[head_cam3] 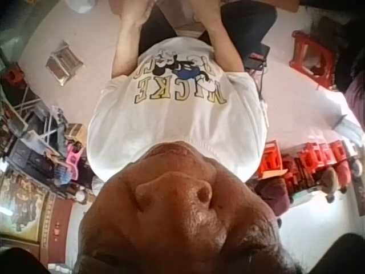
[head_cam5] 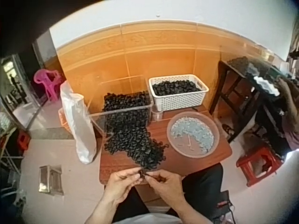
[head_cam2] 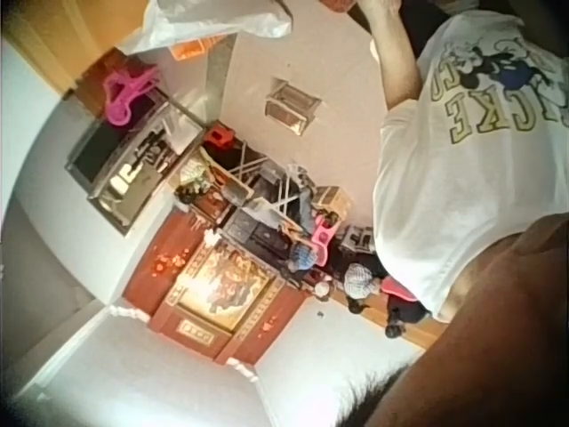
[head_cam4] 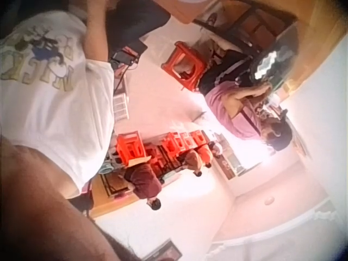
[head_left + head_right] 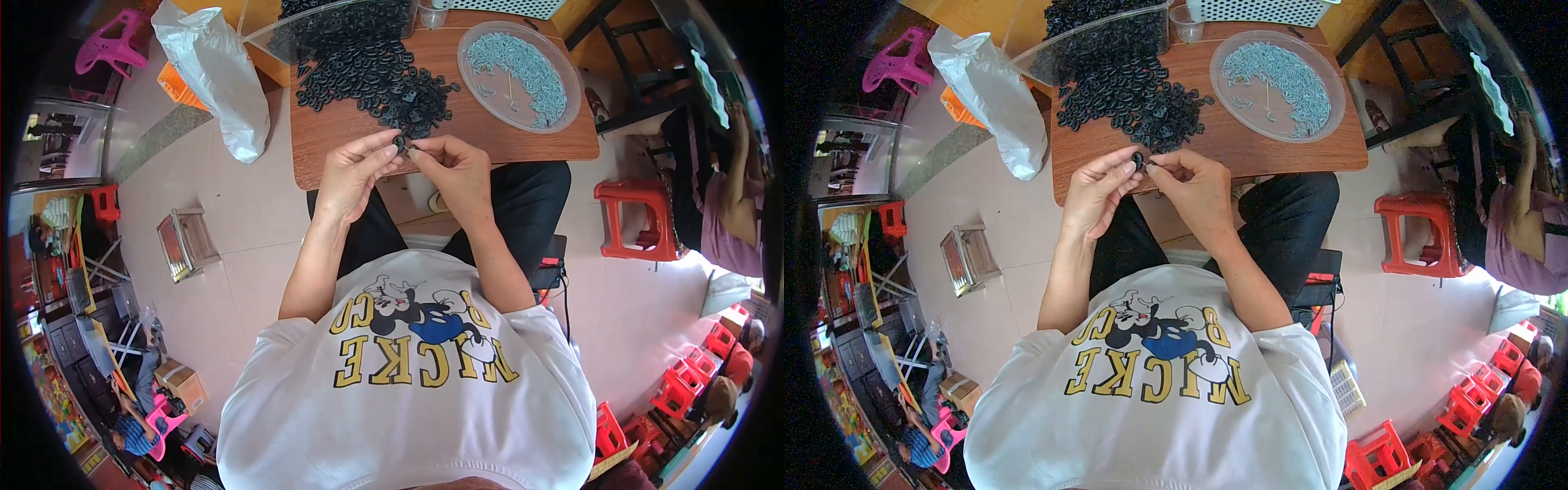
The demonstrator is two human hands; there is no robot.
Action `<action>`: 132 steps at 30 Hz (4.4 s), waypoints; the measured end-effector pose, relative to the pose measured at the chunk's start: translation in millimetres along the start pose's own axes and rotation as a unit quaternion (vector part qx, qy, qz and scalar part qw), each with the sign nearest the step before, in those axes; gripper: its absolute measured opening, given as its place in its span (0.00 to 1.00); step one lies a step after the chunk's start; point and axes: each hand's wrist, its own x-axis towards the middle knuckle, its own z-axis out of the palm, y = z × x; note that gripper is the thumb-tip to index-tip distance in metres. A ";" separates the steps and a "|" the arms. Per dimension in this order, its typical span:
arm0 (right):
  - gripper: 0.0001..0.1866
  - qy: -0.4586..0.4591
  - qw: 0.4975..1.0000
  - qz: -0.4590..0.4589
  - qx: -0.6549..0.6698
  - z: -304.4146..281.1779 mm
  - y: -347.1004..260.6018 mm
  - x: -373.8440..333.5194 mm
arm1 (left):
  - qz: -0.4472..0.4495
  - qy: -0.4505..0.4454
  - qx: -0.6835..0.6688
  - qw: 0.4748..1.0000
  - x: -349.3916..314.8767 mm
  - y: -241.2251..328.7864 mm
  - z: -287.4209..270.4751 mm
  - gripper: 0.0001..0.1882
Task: The person receives plastic components from another person, takes pins from a dish, and assembles the plastic parts together by hand.
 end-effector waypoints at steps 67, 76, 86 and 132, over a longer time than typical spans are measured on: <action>0.12 -0.039 0.896 -0.153 -0.416 -49.6 -13.3 90.7 | 0.156 0.217 0.258 0.929 -11.5 -6.1 -86.6 0.14; 0.28 -0.031 0.777 -0.158 -0.608 -22.5 42.5 77.5 | 0.259 0.249 0.535 0.765 79.1 24.0 -120.5 0.18; 0.15 0.058 0.787 -0.258 -0.558 -49.6 54.5 37.3 | 0.257 0.227 0.566 0.750 55.8 14.4 -91.9 0.16; 0.06 -0.052 0.886 0.156 0.433 -122.2 152.1 -25.2 | 0.350 -0.286 0.703 0.549 217.4 -38.9 110.7 0.07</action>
